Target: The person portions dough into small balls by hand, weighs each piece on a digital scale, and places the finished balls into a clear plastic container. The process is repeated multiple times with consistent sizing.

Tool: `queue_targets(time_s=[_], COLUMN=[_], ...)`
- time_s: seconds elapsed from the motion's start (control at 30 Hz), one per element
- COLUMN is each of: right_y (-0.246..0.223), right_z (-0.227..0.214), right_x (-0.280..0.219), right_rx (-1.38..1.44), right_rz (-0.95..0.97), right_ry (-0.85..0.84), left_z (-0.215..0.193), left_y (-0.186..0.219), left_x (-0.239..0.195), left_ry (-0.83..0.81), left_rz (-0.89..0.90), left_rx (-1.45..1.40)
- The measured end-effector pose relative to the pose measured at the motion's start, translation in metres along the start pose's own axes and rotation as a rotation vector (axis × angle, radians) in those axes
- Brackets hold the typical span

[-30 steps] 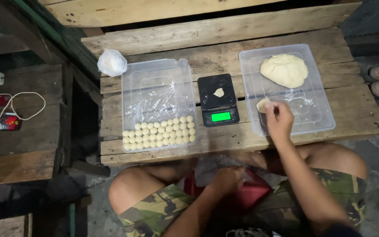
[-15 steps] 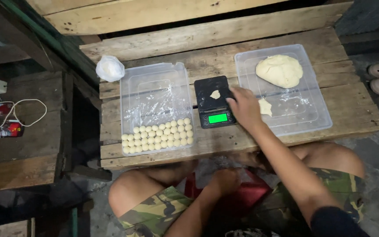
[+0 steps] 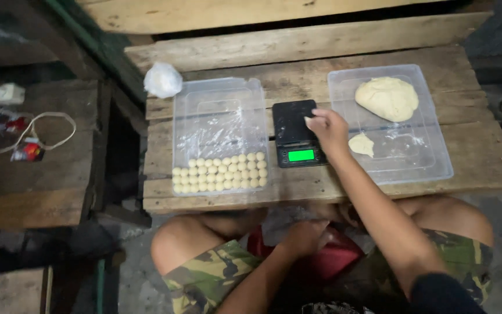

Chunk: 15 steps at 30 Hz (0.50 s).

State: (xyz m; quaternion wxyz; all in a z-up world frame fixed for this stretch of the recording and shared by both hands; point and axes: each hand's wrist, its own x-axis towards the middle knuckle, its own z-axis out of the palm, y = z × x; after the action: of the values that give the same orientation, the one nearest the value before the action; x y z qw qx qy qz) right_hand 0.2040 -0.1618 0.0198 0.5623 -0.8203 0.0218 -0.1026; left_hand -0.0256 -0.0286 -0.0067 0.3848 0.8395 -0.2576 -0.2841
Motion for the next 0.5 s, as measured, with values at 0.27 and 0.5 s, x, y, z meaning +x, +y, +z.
queue_targets(time_s=[0.27, 0.5], right_y=[-0.046, -0.077], right_z=[-0.092, -0.102], right_x=[-0.205, -0.280], right_rx=[-0.496, -0.356], right_rz=[0.245, -0.423], right_ry=[-0.330, -0.156], left_z=[0.000, -0.009], left_y=[0.016, 0.098], left_x=[0.000, -0.036], left_ry=[0.027, 0.497], left_rz=[-0.142, -0.009], left_rx=[-1.931, -1.595])
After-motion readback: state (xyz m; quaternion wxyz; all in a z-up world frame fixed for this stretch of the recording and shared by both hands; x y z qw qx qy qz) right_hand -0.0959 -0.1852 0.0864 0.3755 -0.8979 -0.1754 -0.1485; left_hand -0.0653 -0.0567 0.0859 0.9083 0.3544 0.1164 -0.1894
